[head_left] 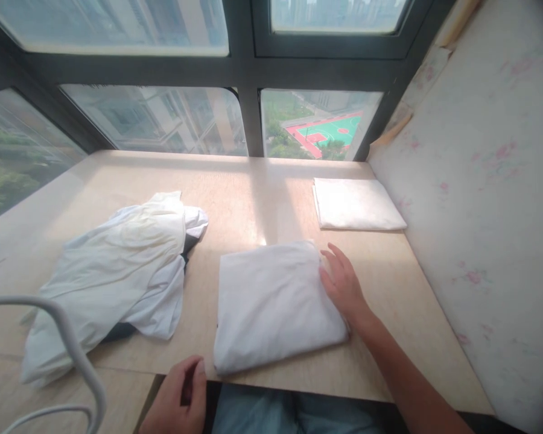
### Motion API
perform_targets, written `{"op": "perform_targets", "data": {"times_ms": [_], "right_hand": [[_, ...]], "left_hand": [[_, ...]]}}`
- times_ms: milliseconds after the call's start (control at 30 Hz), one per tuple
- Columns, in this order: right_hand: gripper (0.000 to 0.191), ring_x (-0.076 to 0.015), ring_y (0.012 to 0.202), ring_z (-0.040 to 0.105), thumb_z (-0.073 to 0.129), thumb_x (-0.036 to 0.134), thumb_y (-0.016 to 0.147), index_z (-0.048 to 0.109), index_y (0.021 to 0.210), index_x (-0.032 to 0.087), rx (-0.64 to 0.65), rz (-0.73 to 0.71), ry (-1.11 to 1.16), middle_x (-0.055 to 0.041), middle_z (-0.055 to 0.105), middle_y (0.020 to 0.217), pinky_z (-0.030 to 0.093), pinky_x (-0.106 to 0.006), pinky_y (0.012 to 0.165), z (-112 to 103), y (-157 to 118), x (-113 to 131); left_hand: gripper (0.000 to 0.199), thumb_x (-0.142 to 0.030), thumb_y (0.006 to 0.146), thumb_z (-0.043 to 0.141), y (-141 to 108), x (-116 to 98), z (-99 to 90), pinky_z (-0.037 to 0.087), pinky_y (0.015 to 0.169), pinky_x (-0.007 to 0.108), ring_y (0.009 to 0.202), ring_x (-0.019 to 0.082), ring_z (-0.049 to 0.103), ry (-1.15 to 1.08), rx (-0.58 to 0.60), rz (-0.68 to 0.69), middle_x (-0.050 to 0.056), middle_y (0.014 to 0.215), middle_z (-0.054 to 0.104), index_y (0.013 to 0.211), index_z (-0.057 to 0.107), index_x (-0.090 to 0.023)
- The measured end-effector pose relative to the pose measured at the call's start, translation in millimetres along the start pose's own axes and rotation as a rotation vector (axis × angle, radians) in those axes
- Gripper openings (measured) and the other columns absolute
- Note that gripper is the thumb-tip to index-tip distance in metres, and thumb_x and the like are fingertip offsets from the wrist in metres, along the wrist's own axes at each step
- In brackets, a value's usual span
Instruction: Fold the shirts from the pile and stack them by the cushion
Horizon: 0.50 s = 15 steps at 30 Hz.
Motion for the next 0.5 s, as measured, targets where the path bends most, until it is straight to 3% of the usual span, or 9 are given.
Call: {"op": "perform_targets", "data": {"times_ms": [100,200,267,367,500], "right_hand": [[0.044,-0.0269,0.141,0.042,0.042,0.026,0.098,0.051,0.140,0.019,0.126,-0.111,-0.003,-0.0135,0.045,0.152,0.042,-0.048,0.114,-0.6,-25.2,43.8],[0.044,-0.0293,0.146,0.033,0.043,0.026,0.098,0.051,0.141,0.018,0.248,-0.211,-0.050,-0.0116,0.040,0.156,0.035,-0.052,0.117,15.6,-42.7,84.2],[0.045,-0.0313,0.148,0.031,0.044,0.030,0.099,0.052,0.141,0.018,0.298,-0.222,-0.093,-0.0116,0.038,0.158,0.032,-0.055,0.118,29.5,-46.2,93.0],[0.049,-0.0320,0.148,0.030,0.045,0.039,0.099,0.050,0.144,0.019,0.325,-0.171,-0.151,-0.0109,0.036,0.159,0.029,-0.055,0.118,44.4,-43.2,80.5],[0.056,-0.0318,0.147,0.031,0.045,0.044,0.099,0.045,0.149,0.018,0.286,-0.048,-0.227,-0.0110,0.034,0.160,0.028,-0.056,0.117,45.6,-35.6,47.4]], "left_hand": [[0.030,-0.039,0.090,0.054,9.0,-47.0,-0.5,0.051,0.091,0.039,0.108,0.030,0.066,-0.027,-0.086,0.270,0.008,0.121,0.070,0.114,0.067,-0.028],[0.036,-0.031,0.092,0.052,14.9,-106.8,33.6,0.036,0.113,0.048,0.134,0.032,0.050,-0.065,0.042,0.575,0.008,0.141,0.059,0.125,0.066,-0.027],[0.042,-0.030,0.093,0.051,21.7,-129.5,61.6,0.029,0.116,0.055,0.141,0.035,0.041,0.024,0.127,0.662,0.010,0.150,0.050,0.133,0.062,-0.025],[0.052,-0.035,0.095,0.049,34.2,-136.1,89.1,0.025,0.114,0.064,0.144,0.040,0.034,0.208,0.158,0.695,0.013,0.157,0.040,0.145,0.052,-0.022],[0.055,-0.035,0.098,0.046,39.7,-121.8,100.2,0.023,0.117,0.059,0.147,0.035,0.031,0.343,0.161,0.743,0.010,0.160,0.035,0.151,0.042,-0.023]]}}
Point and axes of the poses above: each hand's wrist, its own y-axis towards the middle knuckle, its own z-axis out of the palm, x = y × z, the point moved 10 cm from there along y, towards the middle knuckle
